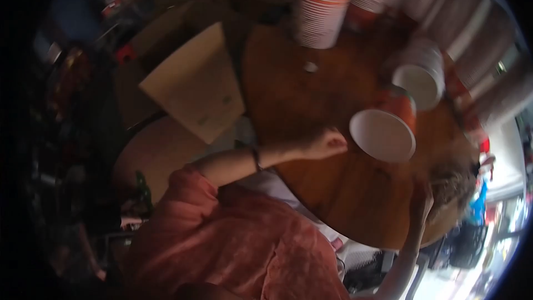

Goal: Manually attaching string handles to paper buckets.

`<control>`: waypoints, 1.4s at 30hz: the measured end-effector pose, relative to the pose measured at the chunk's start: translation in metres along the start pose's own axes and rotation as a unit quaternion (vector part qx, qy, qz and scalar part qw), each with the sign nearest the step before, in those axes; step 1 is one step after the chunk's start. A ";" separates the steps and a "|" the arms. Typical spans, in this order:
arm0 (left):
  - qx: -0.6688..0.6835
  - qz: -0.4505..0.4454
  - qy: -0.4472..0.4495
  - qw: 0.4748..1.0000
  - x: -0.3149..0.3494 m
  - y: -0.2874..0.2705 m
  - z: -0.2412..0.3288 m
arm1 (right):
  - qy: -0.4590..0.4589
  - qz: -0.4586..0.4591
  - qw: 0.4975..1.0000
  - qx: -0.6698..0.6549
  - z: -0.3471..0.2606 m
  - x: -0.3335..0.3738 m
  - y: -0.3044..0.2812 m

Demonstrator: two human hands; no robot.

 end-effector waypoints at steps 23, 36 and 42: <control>0.084 0.044 -0.012 0.995 0.092 0.019 0.114 | -0.070 -0.061 0.919 -0.384 -0.262 0.106 -0.028; 0.019 -0.010 -0.020 1.000 0.091 0.030 0.129 | 0.156 -0.135 0.835 -0.510 -0.240 0.125 -0.034; 0.019 -0.066 -0.033 0.997 0.078 0.022 0.146 | 0.111 -0.112 0.826 -0.541 -0.235 0.125 -0.045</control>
Point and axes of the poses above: each hand's wrist, its own x-axis away from the middle knuckle, its own y-axis out of the palm, z = x × y, the point moved 5 cm from there along -x, towards the middle knuckle, and after that the axes turned 9 degrees about y, right-handed, at the moved point
